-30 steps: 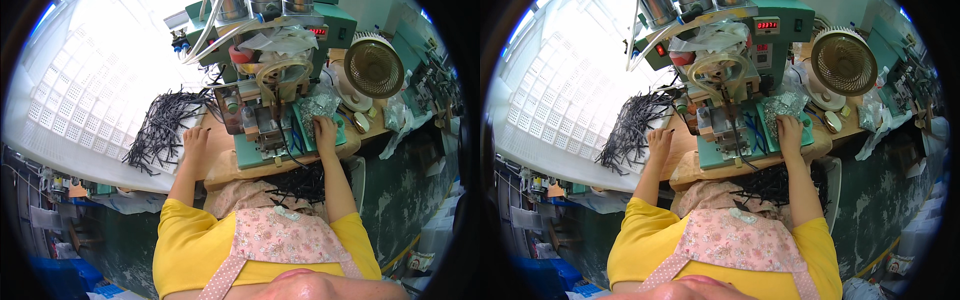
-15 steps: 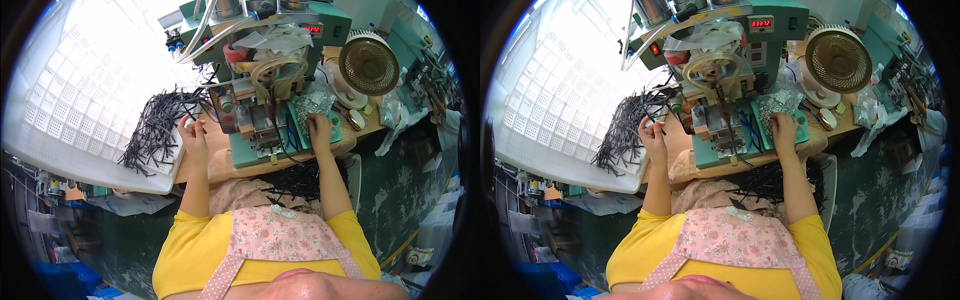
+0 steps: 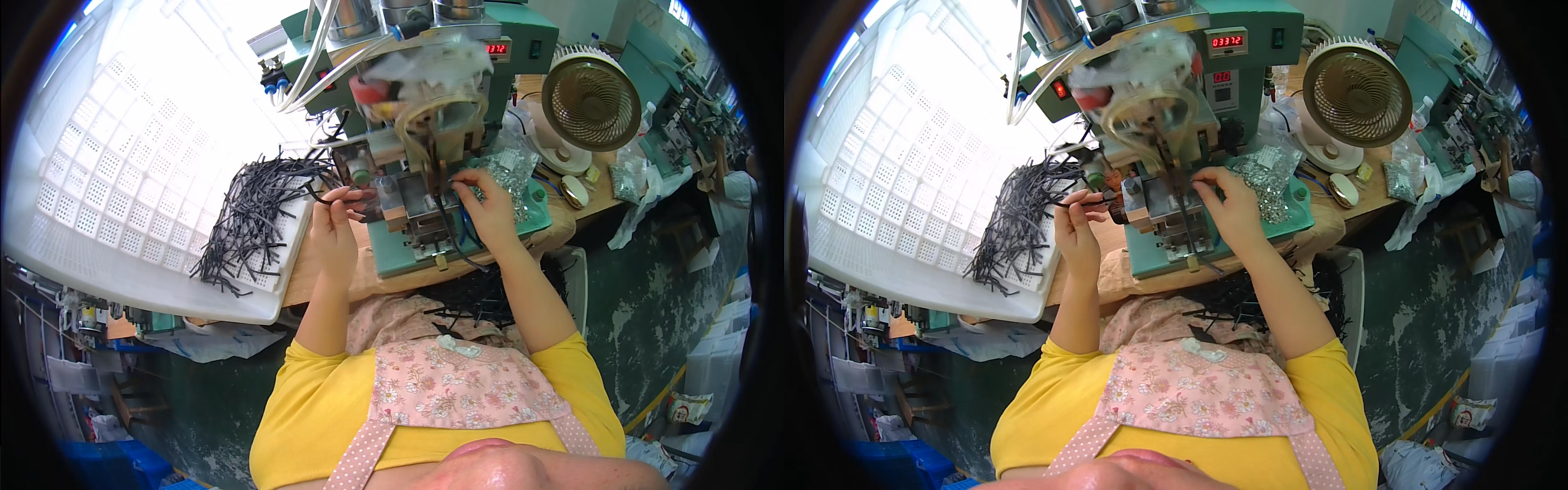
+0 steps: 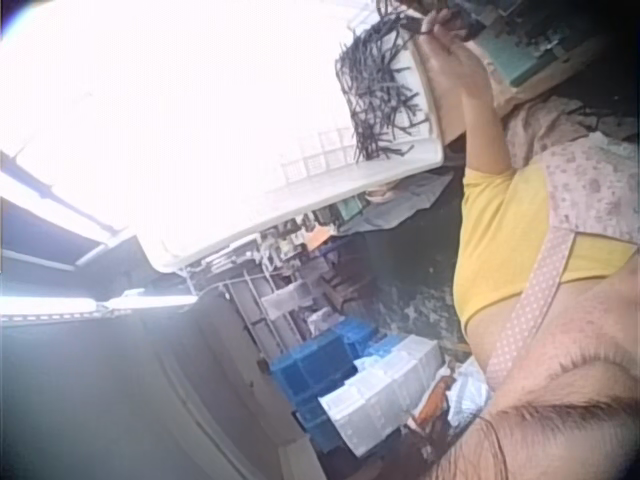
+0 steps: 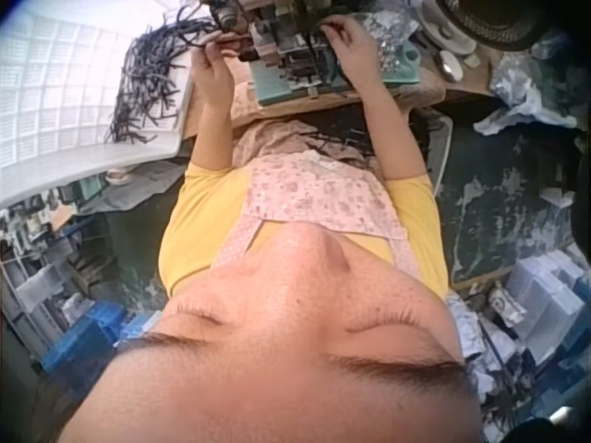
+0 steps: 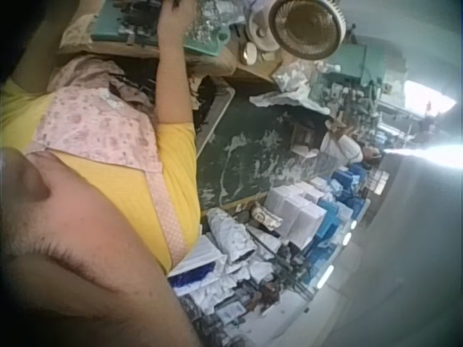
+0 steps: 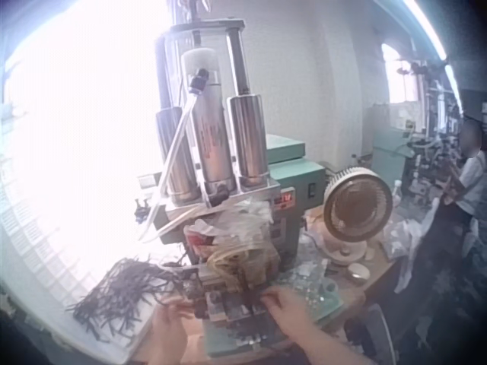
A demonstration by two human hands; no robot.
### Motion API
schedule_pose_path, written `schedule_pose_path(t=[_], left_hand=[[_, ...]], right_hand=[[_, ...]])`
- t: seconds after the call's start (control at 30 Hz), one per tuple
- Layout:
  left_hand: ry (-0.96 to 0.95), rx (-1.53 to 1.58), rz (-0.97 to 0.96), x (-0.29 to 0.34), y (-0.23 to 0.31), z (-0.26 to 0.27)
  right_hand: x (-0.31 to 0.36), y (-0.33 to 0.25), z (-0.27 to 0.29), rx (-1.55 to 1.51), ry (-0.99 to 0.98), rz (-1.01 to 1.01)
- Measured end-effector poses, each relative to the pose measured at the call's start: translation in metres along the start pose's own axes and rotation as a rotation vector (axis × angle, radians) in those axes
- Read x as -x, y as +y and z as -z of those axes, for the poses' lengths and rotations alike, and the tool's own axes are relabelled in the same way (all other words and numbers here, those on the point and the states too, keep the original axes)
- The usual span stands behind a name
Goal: The person repeatedly picks small metallic components from a green tray and places them into a machine, then picks up black wires from a white basket and inserts them into the same machine. The cycle continues throughout the clip.
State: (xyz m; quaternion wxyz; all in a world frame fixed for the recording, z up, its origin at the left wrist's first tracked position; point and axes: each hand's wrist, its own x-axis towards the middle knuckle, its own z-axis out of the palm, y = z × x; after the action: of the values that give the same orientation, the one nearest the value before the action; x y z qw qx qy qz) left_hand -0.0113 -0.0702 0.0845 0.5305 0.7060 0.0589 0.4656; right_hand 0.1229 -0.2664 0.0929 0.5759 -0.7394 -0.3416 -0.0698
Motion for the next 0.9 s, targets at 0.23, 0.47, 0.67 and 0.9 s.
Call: schedule_pose_path(t=[0.23, 0.47, 0.67, 0.9], left_hand=[[-0.075, -0.356, -0.599, 0.006, 0.023, -0.029], [-0.335, -0.300, -0.734, 0.026, 0.008, -0.074], [-0.346, -0.330, -0.847, 0.026, -0.010, -0.072], [-0.306, -0.315, -0.804, 0.033, -0.003, -0.068]], right_hand=[[0.003, 0.003, -0.031, -0.279, 0.057, -0.141], [0.007, 0.043, 0.011, 0.407, 0.126, 0.261], [0.027, 0.124, 0.075, 0.541, 0.100, -0.056], [0.034, 0.138, 0.043, 0.738, 0.046, 0.120]])
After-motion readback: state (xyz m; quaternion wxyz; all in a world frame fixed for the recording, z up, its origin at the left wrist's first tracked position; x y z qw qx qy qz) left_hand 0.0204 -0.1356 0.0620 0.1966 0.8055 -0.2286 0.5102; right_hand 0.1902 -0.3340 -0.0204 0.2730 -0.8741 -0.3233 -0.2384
